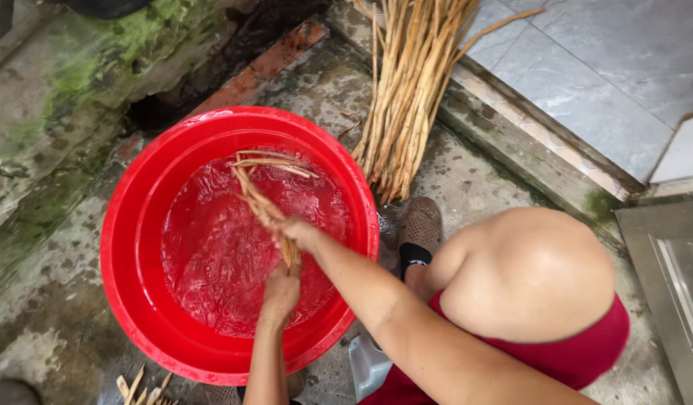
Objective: The person repeatedly submerges bundles of dried sticks into a red basin of water, agitates them by hand, and places the wet bundles on the ground beside the basin. The process is repeated for multiple bundles throughout the clip.
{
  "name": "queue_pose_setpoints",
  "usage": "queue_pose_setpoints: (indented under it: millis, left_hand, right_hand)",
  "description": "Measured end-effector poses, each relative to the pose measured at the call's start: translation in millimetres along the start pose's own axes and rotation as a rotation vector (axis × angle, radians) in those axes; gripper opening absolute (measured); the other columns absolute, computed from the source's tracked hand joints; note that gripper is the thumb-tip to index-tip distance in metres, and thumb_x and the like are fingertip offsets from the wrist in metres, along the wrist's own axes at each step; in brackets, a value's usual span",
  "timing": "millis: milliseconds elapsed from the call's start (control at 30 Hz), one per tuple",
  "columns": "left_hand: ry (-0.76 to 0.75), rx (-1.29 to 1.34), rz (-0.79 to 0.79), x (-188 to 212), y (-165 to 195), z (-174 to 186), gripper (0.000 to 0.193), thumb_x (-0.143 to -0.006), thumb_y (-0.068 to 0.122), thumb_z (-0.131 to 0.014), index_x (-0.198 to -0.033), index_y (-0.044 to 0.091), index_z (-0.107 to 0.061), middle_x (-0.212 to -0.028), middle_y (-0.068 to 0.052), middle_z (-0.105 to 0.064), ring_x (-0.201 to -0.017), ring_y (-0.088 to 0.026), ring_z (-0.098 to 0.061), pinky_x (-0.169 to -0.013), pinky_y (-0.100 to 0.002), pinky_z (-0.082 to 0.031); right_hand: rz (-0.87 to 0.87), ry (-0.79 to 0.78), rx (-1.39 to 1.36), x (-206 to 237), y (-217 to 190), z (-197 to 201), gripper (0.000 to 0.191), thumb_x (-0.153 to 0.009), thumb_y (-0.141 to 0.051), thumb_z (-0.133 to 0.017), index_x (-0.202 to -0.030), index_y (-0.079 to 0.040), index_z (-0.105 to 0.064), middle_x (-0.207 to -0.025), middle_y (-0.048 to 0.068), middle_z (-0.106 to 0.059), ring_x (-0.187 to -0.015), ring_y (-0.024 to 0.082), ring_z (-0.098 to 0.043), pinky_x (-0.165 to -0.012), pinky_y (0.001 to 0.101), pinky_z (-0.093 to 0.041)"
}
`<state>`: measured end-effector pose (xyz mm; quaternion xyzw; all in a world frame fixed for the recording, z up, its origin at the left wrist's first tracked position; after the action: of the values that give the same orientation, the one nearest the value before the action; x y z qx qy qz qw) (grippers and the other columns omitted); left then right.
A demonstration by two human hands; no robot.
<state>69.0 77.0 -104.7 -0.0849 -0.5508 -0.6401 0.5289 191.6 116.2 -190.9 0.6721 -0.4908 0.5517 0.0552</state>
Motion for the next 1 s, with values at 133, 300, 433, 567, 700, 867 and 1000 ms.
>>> queue_pose_setpoints:
  millis: [133, 300, 433, 567, 700, 867, 1000]
  left_hand:
    - [-0.002, 0.14, -0.196, 11.6, 12.2, 49.4, 0.029, -0.103, 0.03, -0.053, -0.114, 0.007, -0.068, -0.074, 0.001, -0.058, -0.065, -0.012, -0.05, -0.057, -0.036, -0.042]
    - [0.237, 0.178, -0.189, -50.2, -54.9, 116.6, 0.031, -0.104, 0.028, -0.052, -0.124, 0.006, -0.061, -0.095, -0.006, -0.074, -0.083, -0.012, -0.068, -0.072, -0.033, -0.055]
    - [0.333, -0.187, 0.245, -88.4, -136.5, 86.9, 0.039, -0.102, 0.034, -0.056, -0.126, 0.004, -0.064, -0.113, -0.021, -0.073, -0.101, -0.033, -0.072, -0.082, -0.046, -0.058]
    - [0.086, -0.245, 0.367, -94.6, -162.6, 36.7, 0.043, -0.095, 0.031, -0.062, -0.13, 0.005, -0.063, -0.124, -0.024, -0.068, -0.112, -0.036, -0.069, -0.088, -0.048, -0.054]
    - [-0.017, -0.29, 0.115, -101.6, -113.3, -14.7, 0.037, -0.097, 0.027, -0.054, -0.123, 0.006, -0.069, -0.123, -0.025, -0.068, -0.107, -0.035, -0.072, -0.086, -0.05, -0.056]
    - [-0.075, -0.208, -0.039, -70.3, -43.4, -54.7, 0.04, -0.102, 0.031, -0.051, -0.118, 0.002, -0.074, -0.118, -0.03, -0.073, -0.109, -0.039, -0.072, -0.094, -0.05, -0.056]
    - [-0.046, 0.108, -0.077, -19.0, 3.3, 7.3, 0.037, -0.1, 0.03, -0.053, -0.133, 0.018, -0.064, -0.126, -0.015, -0.072, -0.116, -0.03, -0.069, -0.101, -0.045, -0.051]
  right_hand:
    - [0.34, 0.031, -0.192, -12.4, -70.4, 30.2, 0.03, -0.096, -0.019, -0.073, -0.124, -0.01, -0.065, -0.123, 0.012, -0.067, -0.106, 0.024, -0.068, -0.091, 0.0382, -0.062]
    - [0.188, 0.372, -0.008, -5.4, -49.6, 46.4, 0.06, -0.1, -0.054, -0.047, -0.145, -0.015, -0.045, -0.138, 0.014, -0.057, -0.125, 0.028, -0.057, -0.109, 0.0534, -0.043]
    - [0.141, 0.455, 0.366, 16.2, 9.6, 9.4, 0.085, -0.099, -0.053, -0.063, -0.157, -0.01, -0.018, -0.16, 0.019, -0.026, -0.142, 0.033, -0.033, -0.117, 0.0567, -0.03]
    - [0.103, -0.099, 0.704, 21.3, 67.5, -57.5, 0.071, -0.099, -0.047, -0.061, -0.156, -0.015, -0.033, -0.156, 0.014, -0.043, -0.138, 0.027, -0.042, -0.113, 0.0496, -0.038]
    - [-0.038, -0.122, 0.646, -2.7, 84.7, -42.6, 0.062, -0.088, -0.022, -0.071, -0.144, -0.016, -0.047, -0.132, 0.019, -0.068, -0.115, 0.026, -0.069, -0.1, 0.0364, -0.058]
    - [-0.091, 0.061, 0.429, -37.7, 48.2, 30.2, 0.016, -0.091, -0.002, -0.07, -0.106, 0.005, -0.072, -0.079, 0.014, -0.073, -0.063, 0.017, -0.068, -0.057, 0.0326, -0.059]
    - [-0.028, 0.092, -0.123, -42.0, -8.2, 43.5, 0.013, -0.098, -0.015, -0.069, -0.102, -0.004, -0.071, -0.069, 0.006, -0.066, -0.046, 0.012, -0.059, -0.039, 0.0268, -0.052]
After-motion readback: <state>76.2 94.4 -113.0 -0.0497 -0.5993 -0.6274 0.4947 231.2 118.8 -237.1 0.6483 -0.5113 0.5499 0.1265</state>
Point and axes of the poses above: each hand's wrist, its own x-axis away from the middle knuckle, its own z-axis out of the back of the hand, y = z × x, the point moved 6 cm from there along -x, towards the middle knuckle
